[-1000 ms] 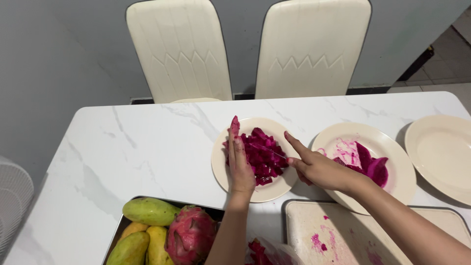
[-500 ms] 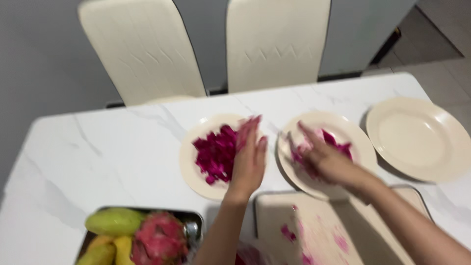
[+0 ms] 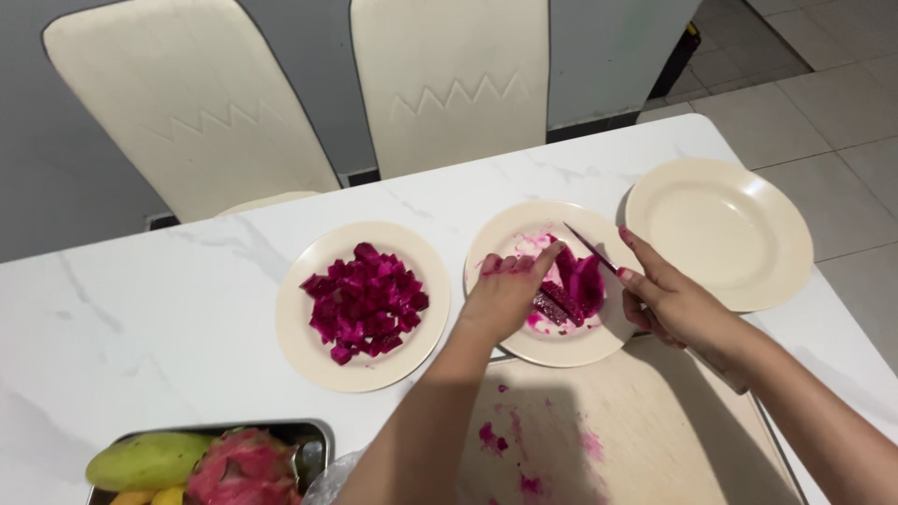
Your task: The person peels and cuts dragon fruit into pieces, placing the slices onto plates.
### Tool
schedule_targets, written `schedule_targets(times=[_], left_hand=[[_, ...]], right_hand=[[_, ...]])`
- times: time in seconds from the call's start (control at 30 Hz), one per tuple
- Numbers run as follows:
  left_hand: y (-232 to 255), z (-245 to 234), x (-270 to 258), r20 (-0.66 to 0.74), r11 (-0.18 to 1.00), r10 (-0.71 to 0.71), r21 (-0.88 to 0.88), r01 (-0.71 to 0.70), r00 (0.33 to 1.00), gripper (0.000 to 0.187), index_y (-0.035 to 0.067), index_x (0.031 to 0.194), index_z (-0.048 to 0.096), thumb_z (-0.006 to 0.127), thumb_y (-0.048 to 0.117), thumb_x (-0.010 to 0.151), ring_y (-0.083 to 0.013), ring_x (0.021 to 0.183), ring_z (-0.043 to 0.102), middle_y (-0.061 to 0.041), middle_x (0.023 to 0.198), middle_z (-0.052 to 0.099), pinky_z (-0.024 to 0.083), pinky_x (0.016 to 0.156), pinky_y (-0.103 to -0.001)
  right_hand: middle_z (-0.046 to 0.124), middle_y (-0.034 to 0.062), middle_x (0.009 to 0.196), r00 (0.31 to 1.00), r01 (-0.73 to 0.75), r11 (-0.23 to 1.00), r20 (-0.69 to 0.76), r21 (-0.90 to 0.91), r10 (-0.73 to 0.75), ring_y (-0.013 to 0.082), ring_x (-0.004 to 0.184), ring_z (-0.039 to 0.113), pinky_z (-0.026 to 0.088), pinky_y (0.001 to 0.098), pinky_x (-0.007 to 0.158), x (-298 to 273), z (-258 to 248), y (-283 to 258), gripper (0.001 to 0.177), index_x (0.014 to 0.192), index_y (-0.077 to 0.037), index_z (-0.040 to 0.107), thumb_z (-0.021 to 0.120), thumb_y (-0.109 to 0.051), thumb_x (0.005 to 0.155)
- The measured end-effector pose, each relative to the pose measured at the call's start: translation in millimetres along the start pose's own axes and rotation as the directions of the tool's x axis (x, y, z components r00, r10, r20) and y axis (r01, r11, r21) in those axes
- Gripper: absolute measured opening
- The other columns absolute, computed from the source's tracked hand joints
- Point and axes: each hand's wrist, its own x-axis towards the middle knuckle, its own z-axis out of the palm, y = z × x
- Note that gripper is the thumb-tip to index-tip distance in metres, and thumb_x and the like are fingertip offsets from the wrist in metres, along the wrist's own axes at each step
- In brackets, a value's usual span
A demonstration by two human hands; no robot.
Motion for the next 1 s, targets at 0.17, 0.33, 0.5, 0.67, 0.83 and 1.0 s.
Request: schedule_targets(times=[0.17,0.33,0.5,0.67,0.83,1.0], left_hand=[[-16,0,-8,0.007,0.969,0.188,0.16,-0.186,0.982,0.081,0.014,0.162,0.022,0.051,-0.003,0.088,-0.0364,0.111,0.064,-0.019,0.126,0.064,0.045,0.105,-0.047],[-24,0,-16,0.015,0.984,0.159,0.083,-0.159,0.987,0.084,0.013,0.159,0.028,0.052,-0.008,0.082,-0.0415,0.105,0.064,-0.023,0.136,0.058,0.049,0.096,-0.047],[-20,-15,-21,0.084,0.992,0.119,-0.043,-0.115,0.989,0.079,0.011,0.157,0.037,0.055,-0.006,0.082,-0.0373,0.102,0.065,-0.02,0.103,0.071,0.05,0.101,-0.047],[-20,-27,-31,0.106,0.978,0.025,-0.207,-0.002,0.994,0.035,0.005,0.114,0.072,0.072,0.01,0.08,-0.0367,0.101,0.065,-0.018,0.094,0.074,0.052,0.094,-0.048],[-33,9,-13,0.275,0.488,-0.084,-0.827,0.28,0.958,0.046,0.002,0.126,0.069,0.07,0.014,0.082,-0.0315,0.099,0.074,-0.016,0.104,0.076,0.06,0.089,-0.042],[-21,20,-29,0.062,0.764,0.007,-0.645,0.035,0.998,0.053,0.007,0.143,0.063,0.057,0.036,0.099,-0.0326,0.108,0.071,-0.018,0.117,0.073,0.055,0.098,-0.045]], right_hand=[[0.048,0.0054,0.064,1.0,-0.005,1.0,-0.005,-0.018,0.005,0.0146,0.049,0.031,0.029,0.0315,0.045,5,-3,5,0.065,0.164,-0.039,0.013,0.042,-0.039,0.106],[0.049,0.0043,0.066,0.999,-0.043,0.998,-0.023,-0.045,0.042,0.0129,0.052,0.034,0.032,0.0309,0.047,7,3,10,0.064,0.164,-0.04,0.013,0.042,-0.041,0.107],[0.051,0.0048,0.067,0.999,-0.016,0.999,-0.032,-0.042,0.015,0.0136,0.051,0.035,0.034,0.0315,0.047,13,9,13,0.065,0.164,-0.042,0.015,0.044,-0.04,0.106],[0.052,0.0055,0.067,1.0,0.024,0.997,-0.017,-0.071,-0.025,0.0136,0.049,0.036,0.035,0.0321,0.045,19,11,17,0.066,0.164,-0.04,0.013,0.043,-0.039,0.106],[0.05,0.0065,0.063,1.0,0.026,0.999,0.006,0.026,-0.026,0.0144,0.044,0.032,0.032,0.0326,0.042,28,12,21,0.062,0.164,-0.038,0.015,0.041,-0.038,0.107],[0.05,0.0079,0.061,0.997,0.069,0.985,-0.04,0.161,-0.063,0.0161,0.039,0.03,0.028,0.033,0.038,33,20,26,0.058,0.163,-0.033,0.021,0.036,-0.035,0.107]])
